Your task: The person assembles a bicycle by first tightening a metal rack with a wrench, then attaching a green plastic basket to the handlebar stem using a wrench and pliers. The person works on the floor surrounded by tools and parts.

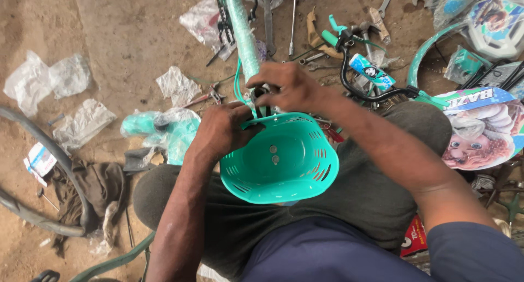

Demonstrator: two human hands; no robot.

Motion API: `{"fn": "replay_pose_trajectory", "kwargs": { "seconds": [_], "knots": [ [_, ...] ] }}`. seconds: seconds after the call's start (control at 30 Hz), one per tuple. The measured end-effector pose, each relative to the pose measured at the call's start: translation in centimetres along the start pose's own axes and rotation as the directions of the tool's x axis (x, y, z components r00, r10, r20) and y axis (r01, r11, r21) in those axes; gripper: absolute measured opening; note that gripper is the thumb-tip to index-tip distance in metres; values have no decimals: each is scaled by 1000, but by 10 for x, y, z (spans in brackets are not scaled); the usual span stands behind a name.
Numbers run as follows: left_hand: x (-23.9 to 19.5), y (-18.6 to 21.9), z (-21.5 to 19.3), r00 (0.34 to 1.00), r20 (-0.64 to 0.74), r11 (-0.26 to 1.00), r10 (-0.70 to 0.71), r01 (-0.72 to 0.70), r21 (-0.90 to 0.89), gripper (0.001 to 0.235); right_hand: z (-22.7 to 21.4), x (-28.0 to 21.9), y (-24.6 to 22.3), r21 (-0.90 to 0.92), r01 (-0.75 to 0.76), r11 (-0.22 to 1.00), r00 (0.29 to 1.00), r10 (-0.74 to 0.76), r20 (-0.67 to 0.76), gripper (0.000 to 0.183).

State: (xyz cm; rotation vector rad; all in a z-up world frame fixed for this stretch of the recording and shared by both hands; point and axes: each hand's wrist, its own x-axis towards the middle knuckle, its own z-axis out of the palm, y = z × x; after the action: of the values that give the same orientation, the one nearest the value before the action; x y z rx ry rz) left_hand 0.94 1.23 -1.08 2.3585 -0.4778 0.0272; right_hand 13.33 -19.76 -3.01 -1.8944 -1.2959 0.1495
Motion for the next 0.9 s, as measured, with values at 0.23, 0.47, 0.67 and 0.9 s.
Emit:
{"fn": "replay_pose_trajectory", "kwargs": {
  "seconds": [0.23,0.47,0.67,0.9],
  "knots": [
    [1,4,0,995,-79,998,55,-54,19,25,-2,-1,1,140,142,980,990,-142,-7,36],
    [3,5,-2,997,-65,999,36,-37,-5,26,3,5,-6,95,121,988,992,-123,9,32],
    [-3,0,3,998,-55,999,41,-41,17,24,14,-3,6,198,159,967,986,-146,-78,31],
    [-1,11,-1,986,-121,984,111,-92,153,27,20,-2,10,110,163,980,985,-156,-67,26]
  ]
}}
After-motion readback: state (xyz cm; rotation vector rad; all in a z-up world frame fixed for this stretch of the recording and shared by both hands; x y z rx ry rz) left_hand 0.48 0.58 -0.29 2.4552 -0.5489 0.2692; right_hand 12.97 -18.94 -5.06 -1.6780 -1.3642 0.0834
